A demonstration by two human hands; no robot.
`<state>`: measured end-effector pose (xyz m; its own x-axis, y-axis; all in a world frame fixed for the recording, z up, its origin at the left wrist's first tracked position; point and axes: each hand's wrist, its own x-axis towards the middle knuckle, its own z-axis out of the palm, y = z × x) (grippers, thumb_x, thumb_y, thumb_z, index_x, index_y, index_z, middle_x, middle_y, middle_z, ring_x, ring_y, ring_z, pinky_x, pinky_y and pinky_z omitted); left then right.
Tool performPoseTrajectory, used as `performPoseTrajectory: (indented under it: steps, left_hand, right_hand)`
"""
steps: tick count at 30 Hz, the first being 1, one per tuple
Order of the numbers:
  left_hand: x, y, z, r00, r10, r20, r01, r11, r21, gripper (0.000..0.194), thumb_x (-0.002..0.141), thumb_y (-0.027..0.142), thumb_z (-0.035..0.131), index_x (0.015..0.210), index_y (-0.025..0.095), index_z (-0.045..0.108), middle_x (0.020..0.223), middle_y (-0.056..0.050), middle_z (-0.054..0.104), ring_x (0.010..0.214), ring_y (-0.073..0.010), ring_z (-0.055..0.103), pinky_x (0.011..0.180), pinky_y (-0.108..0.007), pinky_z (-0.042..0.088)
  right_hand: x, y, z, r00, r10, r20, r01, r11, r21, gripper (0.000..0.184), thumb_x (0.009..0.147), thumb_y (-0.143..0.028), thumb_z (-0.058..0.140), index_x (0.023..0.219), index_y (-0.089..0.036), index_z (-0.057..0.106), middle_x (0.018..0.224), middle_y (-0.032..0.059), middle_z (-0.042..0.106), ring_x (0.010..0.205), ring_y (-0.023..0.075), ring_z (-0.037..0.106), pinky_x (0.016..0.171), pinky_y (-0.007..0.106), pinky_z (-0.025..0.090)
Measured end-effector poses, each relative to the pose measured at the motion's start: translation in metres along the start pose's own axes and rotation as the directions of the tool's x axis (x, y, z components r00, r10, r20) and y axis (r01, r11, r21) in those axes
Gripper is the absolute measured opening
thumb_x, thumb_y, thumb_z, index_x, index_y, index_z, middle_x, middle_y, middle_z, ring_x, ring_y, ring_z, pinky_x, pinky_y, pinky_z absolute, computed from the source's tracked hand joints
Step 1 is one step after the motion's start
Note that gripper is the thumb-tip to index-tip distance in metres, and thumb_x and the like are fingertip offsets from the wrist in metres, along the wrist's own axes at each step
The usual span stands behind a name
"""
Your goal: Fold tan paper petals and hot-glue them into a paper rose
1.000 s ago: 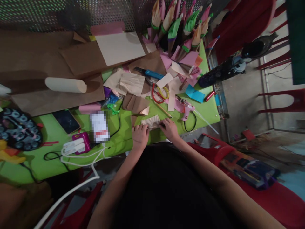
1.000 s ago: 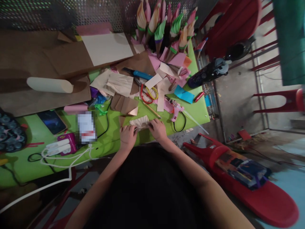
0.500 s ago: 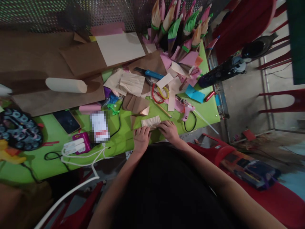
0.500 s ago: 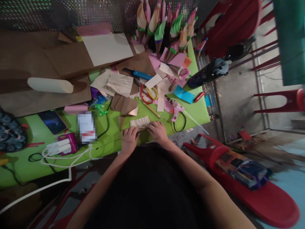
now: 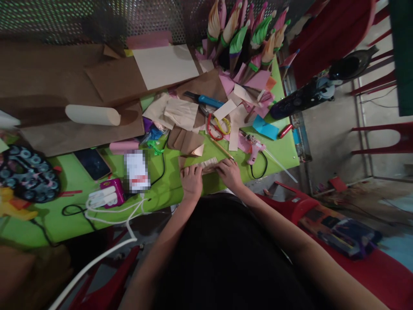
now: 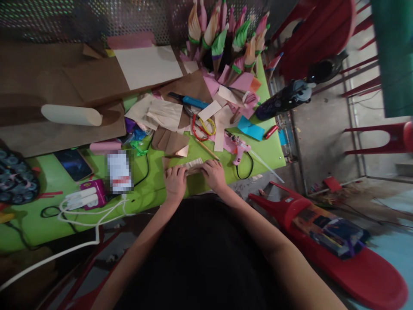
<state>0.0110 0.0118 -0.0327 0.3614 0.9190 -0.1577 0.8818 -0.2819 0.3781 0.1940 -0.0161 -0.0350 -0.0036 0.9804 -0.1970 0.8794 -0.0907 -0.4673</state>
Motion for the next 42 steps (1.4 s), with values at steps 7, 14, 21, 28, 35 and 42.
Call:
performPoseTrajectory:
  steps: [7,14,21,28,35,42]
  left_hand:
    - [-0.016,-0.003,-0.003,0.992,0.128,0.02,-0.128,0.992,-0.01,0.021,0.095,0.03,0.052,0.108,0.024,0.067,0.108,-0.01,0.07,0.1,-0.0281,0.059,0.09,-0.044,0.04]
    - [-0.005,-0.004,0.0,0.999,0.045,0.013,-0.045,0.999,-0.03,0.017,0.095,0.029,0.053,0.093,0.024,0.069,0.094,-0.01,0.071,0.096,-0.0275,0.06,0.089,-0.044,0.041]
    - [0.006,0.005,-0.009,1.0,0.021,-0.022,-0.02,0.999,0.035,0.035,0.093,0.016,0.051,0.127,0.023,0.057,0.115,-0.011,0.068,0.102,-0.029,0.057,0.089,-0.047,0.044]
    - [0.008,0.005,-0.016,0.991,0.131,0.04,-0.132,0.991,0.03,0.02,0.096,0.018,0.045,0.098,0.021,0.064,0.102,-0.01,0.068,0.101,-0.0275,0.058,0.089,-0.045,0.043]
    - [-0.007,-0.001,-0.01,0.989,0.136,0.056,-0.13,0.986,-0.101,0.012,0.093,0.019,0.055,0.099,0.023,0.065,0.092,-0.005,0.071,0.093,-0.0232,0.063,0.082,-0.038,0.042]
    - [-0.003,-0.02,-0.017,0.923,-0.311,-0.225,0.297,0.95,-0.098,0.051,0.087,0.039,0.066,0.129,0.013,0.054,0.121,-0.019,0.064,0.109,-0.033,0.059,0.091,-0.043,0.043]
  right_hand:
    - [-0.005,0.004,-0.003,0.996,-0.068,0.053,0.067,0.998,0.019,0.016,0.088,-0.021,0.063,0.098,-0.025,0.073,0.103,0.0074,0.068,0.099,0.0262,0.058,0.084,0.038,0.04]
    - [0.014,0.003,-0.002,0.999,-0.027,0.039,0.025,0.999,0.038,0.011,0.085,-0.018,0.064,0.093,-0.024,0.07,0.09,0.0047,0.066,0.089,0.0236,0.06,0.08,0.036,0.044]
    - [0.023,-0.01,-0.012,0.995,-0.09,0.033,0.092,0.992,-0.092,0.022,0.08,-0.009,0.065,0.095,-0.024,0.068,0.11,0.0088,0.063,0.106,0.0289,0.055,0.082,0.039,0.042]
    - [0.016,-0.014,-0.017,0.988,-0.142,0.064,0.148,0.985,-0.086,0.015,0.081,-0.012,0.064,0.09,-0.024,0.068,0.094,0.0066,0.068,0.096,0.0273,0.056,0.085,0.04,0.039]
    - [0.008,-0.014,-0.006,0.975,-0.199,0.095,0.184,0.971,0.15,0.015,0.086,-0.016,0.065,0.095,-0.024,0.073,0.092,0.0059,0.073,0.09,0.0242,0.062,0.082,0.037,0.044]
    - [0.012,-0.022,-0.018,0.991,-0.131,-0.012,0.126,0.925,0.358,0.021,0.095,-0.026,0.055,0.102,-0.025,0.074,0.091,0.0055,0.075,0.086,0.0222,0.067,0.077,0.033,0.05]
